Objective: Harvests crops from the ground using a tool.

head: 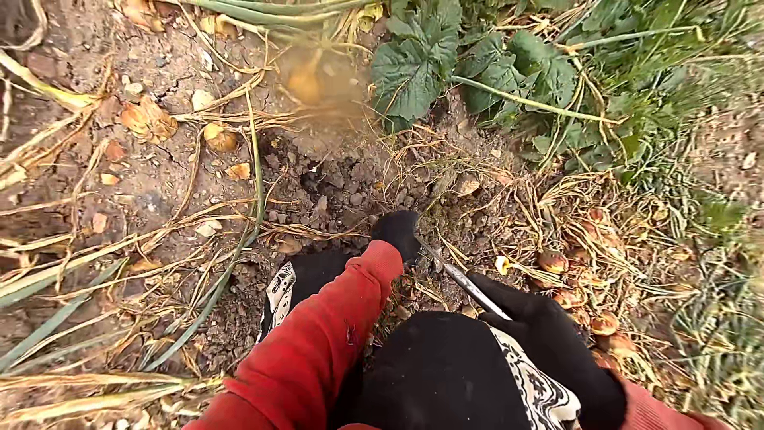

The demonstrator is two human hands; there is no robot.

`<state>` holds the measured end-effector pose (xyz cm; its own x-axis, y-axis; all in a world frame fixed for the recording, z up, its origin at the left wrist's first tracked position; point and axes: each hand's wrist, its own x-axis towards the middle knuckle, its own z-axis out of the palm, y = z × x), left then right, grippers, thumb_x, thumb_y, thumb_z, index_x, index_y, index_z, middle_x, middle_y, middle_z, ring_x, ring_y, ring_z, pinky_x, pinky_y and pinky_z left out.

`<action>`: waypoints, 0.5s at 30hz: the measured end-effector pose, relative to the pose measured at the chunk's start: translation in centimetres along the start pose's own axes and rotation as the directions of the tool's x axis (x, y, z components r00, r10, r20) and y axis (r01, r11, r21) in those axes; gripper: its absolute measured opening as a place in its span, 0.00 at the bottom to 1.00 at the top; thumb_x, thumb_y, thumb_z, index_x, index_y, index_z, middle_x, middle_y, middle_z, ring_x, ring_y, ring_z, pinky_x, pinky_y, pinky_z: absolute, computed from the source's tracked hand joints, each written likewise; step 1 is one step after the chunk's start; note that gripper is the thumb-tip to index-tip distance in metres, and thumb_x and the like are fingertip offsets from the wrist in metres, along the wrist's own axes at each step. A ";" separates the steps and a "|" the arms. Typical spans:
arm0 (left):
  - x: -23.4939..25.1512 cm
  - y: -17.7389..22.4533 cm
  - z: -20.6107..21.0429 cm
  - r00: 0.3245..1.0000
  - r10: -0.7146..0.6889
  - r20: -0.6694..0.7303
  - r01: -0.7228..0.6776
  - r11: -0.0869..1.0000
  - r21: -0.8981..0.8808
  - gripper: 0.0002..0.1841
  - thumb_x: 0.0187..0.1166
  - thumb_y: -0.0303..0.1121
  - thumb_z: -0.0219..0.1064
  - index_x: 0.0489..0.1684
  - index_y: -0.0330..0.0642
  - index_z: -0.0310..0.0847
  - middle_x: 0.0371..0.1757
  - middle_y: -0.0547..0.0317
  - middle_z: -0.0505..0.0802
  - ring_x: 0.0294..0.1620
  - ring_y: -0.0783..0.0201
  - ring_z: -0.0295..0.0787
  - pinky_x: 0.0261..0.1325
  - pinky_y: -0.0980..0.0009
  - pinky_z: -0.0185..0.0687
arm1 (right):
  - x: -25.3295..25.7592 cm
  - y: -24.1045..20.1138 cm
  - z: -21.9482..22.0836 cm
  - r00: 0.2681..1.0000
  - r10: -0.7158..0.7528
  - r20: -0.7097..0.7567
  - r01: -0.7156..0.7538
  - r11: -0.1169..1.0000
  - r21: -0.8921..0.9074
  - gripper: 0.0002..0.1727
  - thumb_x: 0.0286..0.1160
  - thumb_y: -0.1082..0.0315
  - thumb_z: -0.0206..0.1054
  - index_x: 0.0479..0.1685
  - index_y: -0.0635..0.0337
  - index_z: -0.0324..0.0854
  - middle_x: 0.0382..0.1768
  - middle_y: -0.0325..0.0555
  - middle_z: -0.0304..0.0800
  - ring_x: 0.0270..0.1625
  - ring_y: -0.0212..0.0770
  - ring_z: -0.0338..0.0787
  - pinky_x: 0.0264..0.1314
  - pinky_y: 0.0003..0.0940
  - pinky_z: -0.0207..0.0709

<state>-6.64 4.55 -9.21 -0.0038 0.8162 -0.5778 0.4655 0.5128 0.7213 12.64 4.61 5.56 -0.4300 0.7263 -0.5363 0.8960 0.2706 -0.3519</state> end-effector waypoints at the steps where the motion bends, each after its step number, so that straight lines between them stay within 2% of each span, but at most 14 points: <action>1: 0.1 0.0 -0.2 1.000 -0.010 -0.006 0.010 1.000 0.003 0.21 0.74 0.32 0.72 0.67 0.38 0.84 0.65 0.39 0.90 0.70 0.39 0.86 0.67 0.36 0.79 | 0.3 -0.3 0.0 1.000 0.000 0.009 0.000 1.000 0.010 0.30 0.62 0.62 0.67 0.71 0.46 0.87 0.32 0.36 0.94 0.28 0.32 0.86 0.32 0.41 0.80; 3: -0.1 0.2 -0.3 1.000 -0.031 0.002 0.031 0.999 0.036 0.17 0.77 0.32 0.70 0.63 0.38 0.85 0.63 0.38 0.91 0.68 0.38 0.87 0.63 0.34 0.80 | 0.3 -0.5 0.1 1.000 0.003 0.018 -0.004 0.998 0.063 0.29 0.60 0.62 0.68 0.69 0.48 0.89 0.26 0.32 0.89 0.24 0.28 0.81 0.28 0.36 0.76; 5: -0.4 0.5 -0.1 0.998 -0.054 0.015 0.053 0.995 0.090 0.18 0.80 0.32 0.68 0.67 0.39 0.84 0.66 0.38 0.90 0.69 0.37 0.86 0.64 0.34 0.80 | 0.3 0.0 0.3 0.997 0.040 0.063 -0.051 0.981 0.189 0.31 0.59 0.63 0.70 0.70 0.50 0.87 0.27 0.31 0.89 0.24 0.24 0.80 0.29 0.30 0.76; 7: -0.3 0.8 0.2 0.997 -0.070 0.017 0.067 0.990 0.125 0.20 0.78 0.31 0.69 0.69 0.38 0.82 0.67 0.37 0.89 0.70 0.36 0.85 0.64 0.33 0.80 | 0.3 1.2 1.0 0.996 0.042 0.081 -0.062 0.960 0.274 0.32 0.59 0.66 0.71 0.73 0.54 0.85 0.31 0.33 0.91 0.26 0.24 0.82 0.32 0.29 0.78; 9: -0.1 0.9 0.8 0.996 -0.083 -0.008 0.084 0.986 0.142 0.24 0.78 0.31 0.70 0.74 0.40 0.80 0.71 0.38 0.87 0.71 0.36 0.84 0.67 0.34 0.79 | 0.5 2.1 2.1 0.998 0.019 0.055 -0.028 0.986 0.165 0.31 0.63 0.66 0.69 0.75 0.52 0.84 0.31 0.39 0.92 0.27 0.34 0.85 0.32 0.39 0.80; 11: -0.2 0.5 1.6 0.994 -0.092 -0.050 0.100 0.981 0.168 0.27 0.77 0.29 0.70 0.78 0.40 0.76 0.76 0.40 0.83 0.73 0.37 0.83 0.68 0.35 0.79 | 1.1 1.9 4.0 0.998 -0.001 0.064 0.003 0.999 -0.034 0.29 0.69 0.66 0.69 0.75 0.52 0.84 0.41 0.55 0.96 0.41 0.55 0.94 0.45 0.62 0.83; 12: -0.6 0.2 1.9 0.992 -0.106 -0.063 0.117 0.973 0.199 0.28 0.76 0.27 0.70 0.79 0.41 0.75 0.79 0.40 0.81 0.73 0.36 0.82 0.67 0.34 0.80 | 1.6 1.7 5.1 0.995 -0.003 0.097 0.008 0.998 -0.056 0.31 0.72 0.65 0.68 0.81 0.51 0.79 0.47 0.59 0.95 0.48 0.61 0.94 0.53 0.67 0.81; 13: -1.1 0.1 1.8 0.989 -0.126 -0.083 0.142 0.961 0.237 0.28 0.75 0.26 0.71 0.79 0.41 0.76 0.79 0.40 0.80 0.72 0.35 0.83 0.65 0.34 0.81 | 2.4 1.7 6.2 0.995 -0.023 0.100 0.025 1.000 -0.014 0.32 0.72 0.64 0.69 0.82 0.49 0.78 0.48 0.59 0.95 0.49 0.60 0.93 0.54 0.66 0.82; 15: -2.6 0.3 0.9 0.980 -0.170 -0.101 0.193 0.933 0.303 0.27 0.72 0.26 0.73 0.75 0.41 0.80 0.76 0.38 0.82 0.69 0.34 0.85 0.63 0.33 0.82 | 3.4 2.2 6.5 0.987 -0.059 0.148 0.032 0.983 0.182 0.32 0.71 0.66 0.71 0.82 0.48 0.78 0.50 0.51 0.95 0.44 0.46 0.93 0.51 0.50 0.86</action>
<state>-5.74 2.32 -7.84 -0.1726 0.7396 -0.6505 0.7017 0.5558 0.4458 12.43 3.51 -2.02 -0.4938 0.6074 -0.6223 0.8470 0.1740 -0.5022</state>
